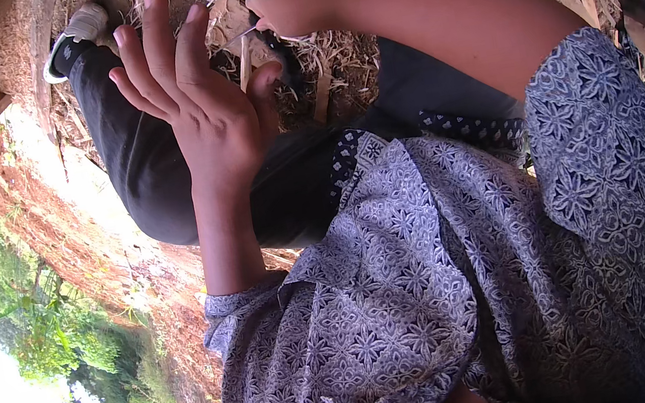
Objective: The person sits on the ground and uses a knife to carve a small piece of wood. They hold the wood with one hand and carefully shave off thin strips with the other, creating wood shavings that accumulate on the ground.
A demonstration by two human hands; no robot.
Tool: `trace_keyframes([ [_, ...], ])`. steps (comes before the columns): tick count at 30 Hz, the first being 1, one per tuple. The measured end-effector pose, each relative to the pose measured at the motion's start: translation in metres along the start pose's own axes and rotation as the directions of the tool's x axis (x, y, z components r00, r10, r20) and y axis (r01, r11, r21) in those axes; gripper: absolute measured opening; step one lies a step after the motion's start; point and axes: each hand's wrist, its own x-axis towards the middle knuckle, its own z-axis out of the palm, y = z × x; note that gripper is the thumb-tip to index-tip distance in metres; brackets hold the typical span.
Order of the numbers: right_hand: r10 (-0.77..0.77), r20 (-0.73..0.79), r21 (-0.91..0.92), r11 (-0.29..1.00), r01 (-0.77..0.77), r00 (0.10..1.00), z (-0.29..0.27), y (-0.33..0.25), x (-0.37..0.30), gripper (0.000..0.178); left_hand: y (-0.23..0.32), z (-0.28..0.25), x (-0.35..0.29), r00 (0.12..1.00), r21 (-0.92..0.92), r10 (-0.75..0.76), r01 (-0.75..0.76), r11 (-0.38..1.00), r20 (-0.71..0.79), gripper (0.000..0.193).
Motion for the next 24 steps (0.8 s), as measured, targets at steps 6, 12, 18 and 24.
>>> trace_keyframes([
  [6, 0.099, -0.083, 0.316, 0.946, -0.068, 0.992, -0.001, 0.013, -0.011, 0.027, -0.027, -0.006, -0.033, 0.966, -0.195, -0.219, 0.191, 0.962, -0.139, 0.049],
  [12, 0.063, 0.093, 0.294, 0.952, -0.088, 0.994, -0.060, -0.026, -0.059, 0.022, -0.005, -0.008, -0.028, 0.973, -0.431, -0.229, 0.196, 0.881, -0.027, 0.059],
  [18, -0.062, 0.177, 0.503, 0.864, -0.036, 0.982, -0.040, -0.011, -0.069, 0.013, 0.026, -0.006, -0.051, 0.953, -0.461, -0.151, 0.261, 0.848, 0.261, 0.055],
  [24, -0.104, 0.226, 0.328, 0.944, 0.025, 0.968, -0.050, -0.019, -0.071, 0.015, 0.051, 0.010, -0.057, 0.958, -0.399, -0.117, 0.217, 0.891, 0.260, 0.037],
])
